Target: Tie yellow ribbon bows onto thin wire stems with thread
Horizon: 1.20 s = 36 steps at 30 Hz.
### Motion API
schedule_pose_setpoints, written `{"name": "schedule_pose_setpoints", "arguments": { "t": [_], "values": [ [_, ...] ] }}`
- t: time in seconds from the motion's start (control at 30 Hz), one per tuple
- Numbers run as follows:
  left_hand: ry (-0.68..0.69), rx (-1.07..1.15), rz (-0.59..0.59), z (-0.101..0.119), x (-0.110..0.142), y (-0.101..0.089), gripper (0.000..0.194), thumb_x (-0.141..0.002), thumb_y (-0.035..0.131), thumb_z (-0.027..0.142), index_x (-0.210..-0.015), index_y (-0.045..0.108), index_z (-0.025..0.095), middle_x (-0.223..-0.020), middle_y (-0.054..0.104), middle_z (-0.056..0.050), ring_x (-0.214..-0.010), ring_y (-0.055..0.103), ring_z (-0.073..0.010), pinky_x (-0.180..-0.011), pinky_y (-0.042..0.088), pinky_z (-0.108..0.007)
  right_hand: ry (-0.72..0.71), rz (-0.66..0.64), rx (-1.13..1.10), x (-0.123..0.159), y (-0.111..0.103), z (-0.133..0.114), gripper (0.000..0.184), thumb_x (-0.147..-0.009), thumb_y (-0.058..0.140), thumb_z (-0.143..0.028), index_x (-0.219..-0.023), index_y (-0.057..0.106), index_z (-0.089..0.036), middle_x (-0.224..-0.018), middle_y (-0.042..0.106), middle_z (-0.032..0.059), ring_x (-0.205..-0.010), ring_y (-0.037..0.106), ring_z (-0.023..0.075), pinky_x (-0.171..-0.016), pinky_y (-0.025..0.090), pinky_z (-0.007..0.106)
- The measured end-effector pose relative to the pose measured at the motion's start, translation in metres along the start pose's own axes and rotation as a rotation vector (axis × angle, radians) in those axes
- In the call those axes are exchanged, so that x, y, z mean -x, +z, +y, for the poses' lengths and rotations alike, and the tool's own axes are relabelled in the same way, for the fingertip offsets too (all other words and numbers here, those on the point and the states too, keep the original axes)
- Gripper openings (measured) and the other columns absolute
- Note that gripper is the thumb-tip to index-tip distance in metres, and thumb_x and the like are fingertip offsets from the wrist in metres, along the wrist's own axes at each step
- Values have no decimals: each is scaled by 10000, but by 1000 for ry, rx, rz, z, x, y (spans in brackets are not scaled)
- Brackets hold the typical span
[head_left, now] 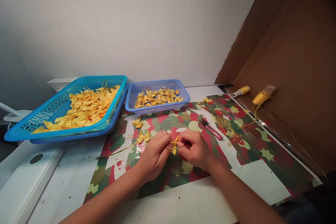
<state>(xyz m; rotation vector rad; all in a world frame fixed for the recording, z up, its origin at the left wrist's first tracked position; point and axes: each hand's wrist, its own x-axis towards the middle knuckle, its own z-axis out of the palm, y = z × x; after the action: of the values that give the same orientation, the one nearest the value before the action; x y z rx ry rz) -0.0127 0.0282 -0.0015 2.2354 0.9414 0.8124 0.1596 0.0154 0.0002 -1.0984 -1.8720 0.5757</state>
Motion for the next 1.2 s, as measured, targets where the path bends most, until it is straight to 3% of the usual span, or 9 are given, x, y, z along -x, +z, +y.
{"name": "schedule_pose_setpoints", "arguments": {
  "t": [0.17,0.27,0.47,0.73,0.93,1.1,1.2],
  "values": [
    [-15,26,64,1,0,2,241,-931,321,196,-697,379,199,-691,454,12,-665,402,-149,-618,323,-274,-7,52,-13,1,1,0,169,-685,457,-156,-556,362,-209,-498,401,-50,-494,358,104,-507,298,242],
    [-8,11,107,1,1,2,230,-930,337,204,-704,380,201,-697,450,10,-667,410,-148,-612,333,-269,-107,81,43,1,2,0,168,-701,453,-145,-571,366,-209,-503,389,-50,-502,350,106,-525,303,248],
    [124,-117,390,3,5,3,192,-850,505,181,-720,366,206,-690,392,19,-649,383,-145,-596,322,-269,-263,170,184,3,4,-1,200,-778,432,-128,-602,385,-212,-514,401,-45,-518,325,116,-563,307,273],
    [191,-281,323,3,4,4,246,-893,471,136,-661,408,189,-611,431,14,-615,366,-146,-594,279,-286,-293,205,226,4,9,-1,217,-785,437,-119,-605,364,-216,-501,406,-51,-504,328,112,-561,302,283],
    [257,-299,383,0,4,3,252,-865,491,102,-656,387,196,-584,419,21,-585,342,-141,-572,265,-286,-246,252,259,3,6,0,232,-790,438,-134,-591,353,-216,-503,391,-50,-497,314,113,-538,285,279],
    [226,-256,354,2,6,3,239,-831,477,115,-642,357,201,-586,408,19,-589,343,-148,-577,264,-292,-267,213,226,3,6,0,204,-780,433,-119,-602,391,-209,-510,436,-49,-498,348,108,-558,304,275],
    [144,-161,295,3,7,3,124,-768,456,158,-680,381,203,-652,445,-1,-637,385,-165,-598,293,-300,-270,192,212,3,7,1,179,-783,436,-114,-628,420,-203,-541,489,-40,-525,407,109,-588,322,274]
  ]
}}
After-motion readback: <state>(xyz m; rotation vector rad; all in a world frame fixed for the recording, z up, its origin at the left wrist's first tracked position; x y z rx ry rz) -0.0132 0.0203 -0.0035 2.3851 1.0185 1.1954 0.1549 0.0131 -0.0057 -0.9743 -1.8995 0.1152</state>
